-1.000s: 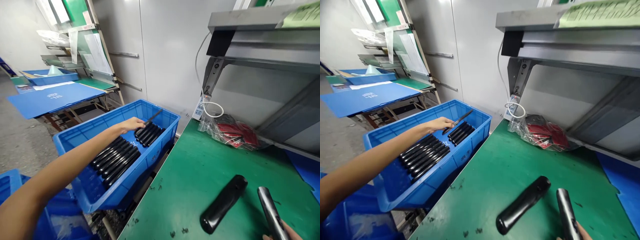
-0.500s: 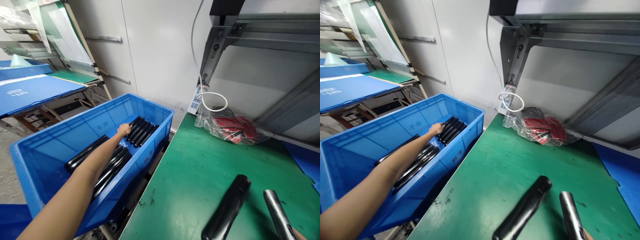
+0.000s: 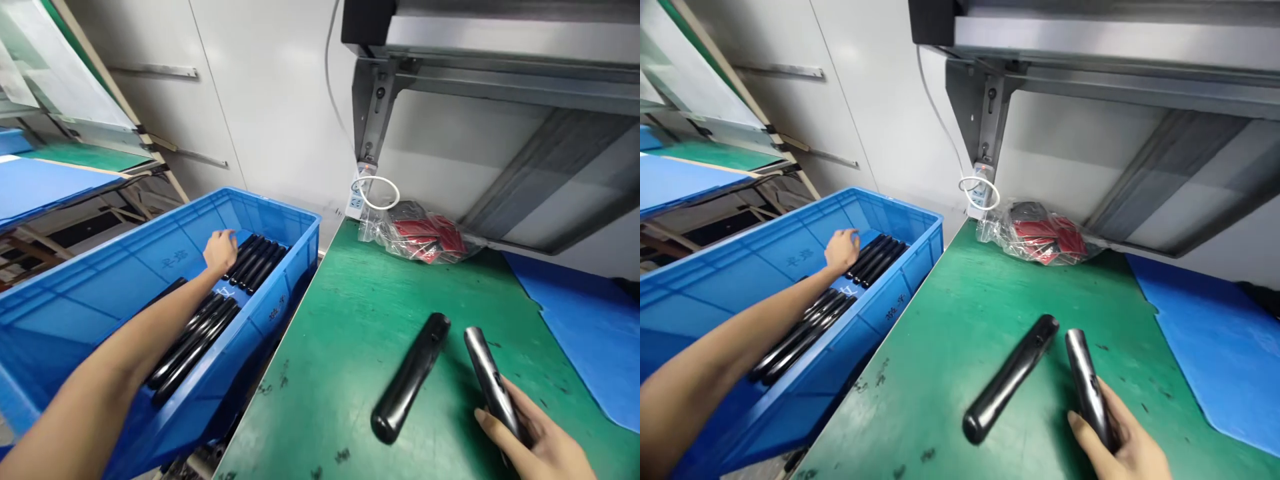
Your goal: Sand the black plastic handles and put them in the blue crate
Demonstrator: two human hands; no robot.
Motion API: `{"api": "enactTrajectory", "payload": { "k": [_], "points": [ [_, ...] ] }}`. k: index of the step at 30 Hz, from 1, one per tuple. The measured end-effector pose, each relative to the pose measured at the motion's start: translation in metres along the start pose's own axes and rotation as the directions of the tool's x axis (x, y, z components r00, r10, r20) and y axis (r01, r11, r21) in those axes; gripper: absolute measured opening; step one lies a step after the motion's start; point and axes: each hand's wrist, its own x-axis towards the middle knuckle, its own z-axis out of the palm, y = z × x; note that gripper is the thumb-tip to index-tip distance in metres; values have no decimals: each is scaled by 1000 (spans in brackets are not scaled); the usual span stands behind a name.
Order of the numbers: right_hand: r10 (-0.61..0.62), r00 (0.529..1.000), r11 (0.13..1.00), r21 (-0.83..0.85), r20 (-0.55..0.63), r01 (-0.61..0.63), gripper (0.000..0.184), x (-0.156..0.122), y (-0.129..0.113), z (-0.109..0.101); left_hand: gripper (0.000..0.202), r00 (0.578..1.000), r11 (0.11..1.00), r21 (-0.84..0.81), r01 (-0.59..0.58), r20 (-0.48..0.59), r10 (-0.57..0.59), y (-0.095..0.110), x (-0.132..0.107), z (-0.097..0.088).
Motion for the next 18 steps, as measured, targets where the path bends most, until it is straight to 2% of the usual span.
{"api": "enactTrajectory", "payload": {
  "k": [2,3,5,6,7,9,10,11,13,14,16,18],
  "points": [
    [15,1000,1000,26,26,-16,87,-2,-12,1,42,996,997,-72,-36,-89,30,41,1,-18],
    [14,999,999,34,31,-15,88,-3,-17,1,42,991,990,-111,-91,-105,80,68,-3,-25],
    [-10,1000,999,41,21,9,87,-3,-23,2,45,963,943,-196,-268,-64,261,129,-26,-35],
    [-29,999,999,43,16,29,85,-3,-25,3,42,925,897,-243,-370,-11,379,162,-45,-37],
    [-50,999,998,46,15,49,82,-3,-26,3,39,871,839,-288,-461,37,490,194,-69,-37],
    [-90,996,994,60,22,89,78,-2,-26,4,50,738,724,-362,-587,127,662,250,-121,-32],
    [-108,994,992,72,25,106,78,-2,-26,4,63,635,674,-378,-634,243,733,273,-146,-28],
    [-123,992,989,85,28,120,78,-1,-25,4,74,581,669,-370,-644,332,743,290,-167,-23],
    [-133,991,987,97,31,130,79,1,-24,4,70,572,715,-341,-610,435,695,310,-191,-15],
    [-132,991,987,92,30,129,80,2,-23,4,64,587,742,-333,-581,459,666,313,-194,-12],
    [-121,993,990,72,11,120,80,4,-20,3,47,607,777,-348,-525,486,628,308,-184,-10],
    [-112,994,992,50,-17,113,77,6,-18,2,34,632,806,-364,-467,500,592,289,-160,-16]
  ]
}}
